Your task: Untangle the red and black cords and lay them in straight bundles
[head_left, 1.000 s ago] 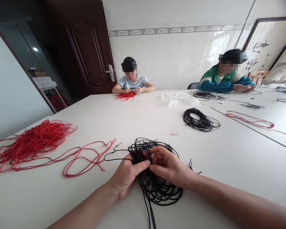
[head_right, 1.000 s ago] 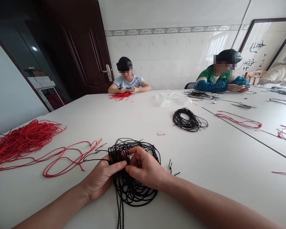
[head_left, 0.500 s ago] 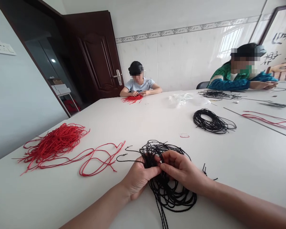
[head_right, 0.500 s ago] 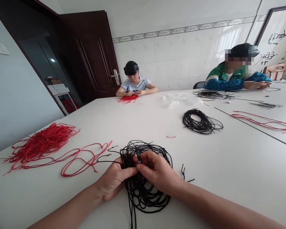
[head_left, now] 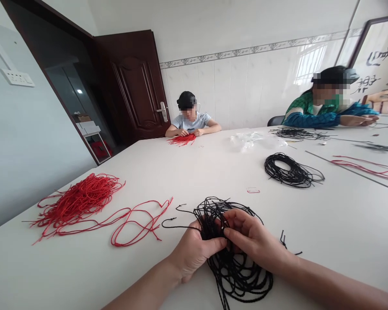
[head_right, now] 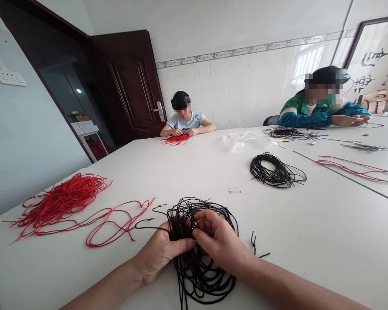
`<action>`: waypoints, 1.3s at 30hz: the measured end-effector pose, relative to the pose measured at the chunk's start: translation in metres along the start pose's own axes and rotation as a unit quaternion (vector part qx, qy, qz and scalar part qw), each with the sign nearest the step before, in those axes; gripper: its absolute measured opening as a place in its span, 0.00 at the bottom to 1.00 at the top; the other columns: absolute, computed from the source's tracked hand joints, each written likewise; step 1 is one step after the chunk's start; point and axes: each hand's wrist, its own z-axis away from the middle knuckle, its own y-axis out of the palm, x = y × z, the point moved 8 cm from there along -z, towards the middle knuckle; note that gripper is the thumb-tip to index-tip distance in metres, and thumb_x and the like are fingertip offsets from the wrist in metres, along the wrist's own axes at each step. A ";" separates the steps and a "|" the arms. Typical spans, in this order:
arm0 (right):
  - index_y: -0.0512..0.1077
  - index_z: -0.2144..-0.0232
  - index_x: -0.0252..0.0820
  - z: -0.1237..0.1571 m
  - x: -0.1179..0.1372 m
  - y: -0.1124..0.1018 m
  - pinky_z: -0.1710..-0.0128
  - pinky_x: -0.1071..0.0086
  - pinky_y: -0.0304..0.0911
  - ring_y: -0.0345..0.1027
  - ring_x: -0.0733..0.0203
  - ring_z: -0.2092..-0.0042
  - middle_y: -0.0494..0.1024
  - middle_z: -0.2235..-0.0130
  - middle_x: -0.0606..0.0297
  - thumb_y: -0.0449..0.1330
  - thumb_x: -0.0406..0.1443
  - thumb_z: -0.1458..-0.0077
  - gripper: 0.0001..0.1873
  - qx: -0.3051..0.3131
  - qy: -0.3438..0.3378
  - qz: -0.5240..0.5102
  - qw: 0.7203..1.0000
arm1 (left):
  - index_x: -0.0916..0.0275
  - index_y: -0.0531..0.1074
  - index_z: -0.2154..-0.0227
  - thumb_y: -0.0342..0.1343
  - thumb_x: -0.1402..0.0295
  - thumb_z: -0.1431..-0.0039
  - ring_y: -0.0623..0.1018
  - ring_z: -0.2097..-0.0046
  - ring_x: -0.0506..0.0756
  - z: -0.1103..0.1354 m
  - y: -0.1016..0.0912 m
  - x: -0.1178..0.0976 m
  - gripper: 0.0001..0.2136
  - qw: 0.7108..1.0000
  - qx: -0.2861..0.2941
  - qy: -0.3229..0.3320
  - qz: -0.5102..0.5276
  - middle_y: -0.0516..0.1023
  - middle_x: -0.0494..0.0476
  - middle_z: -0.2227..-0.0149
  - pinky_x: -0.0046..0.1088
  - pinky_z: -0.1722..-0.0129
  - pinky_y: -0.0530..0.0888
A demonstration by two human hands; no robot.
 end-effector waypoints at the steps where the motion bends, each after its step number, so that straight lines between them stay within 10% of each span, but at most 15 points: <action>1: 0.61 0.64 0.41 0.000 0.000 0.000 0.76 0.74 0.58 0.57 0.69 0.74 0.64 0.73 0.68 0.52 0.38 0.47 0.08 0.001 0.000 0.003 1.000 | 0.63 0.69 0.65 0.59 0.72 0.58 0.70 0.59 0.54 -0.001 0.000 0.000 0.13 1.000 0.001 -0.001 0.008 0.73 0.56 0.63 0.33 0.55 0.64; 39: 0.62 0.66 0.41 -0.003 0.000 -0.003 0.78 0.75 0.54 0.55 0.70 0.76 0.64 0.76 0.70 0.50 0.35 0.47 0.05 0.021 0.006 0.034 0.999 | 0.65 0.68 0.65 0.57 0.70 0.53 0.71 0.64 0.51 -0.002 -0.001 0.006 0.11 0.996 0.004 -0.057 0.062 0.73 0.56 0.66 0.29 0.61 0.66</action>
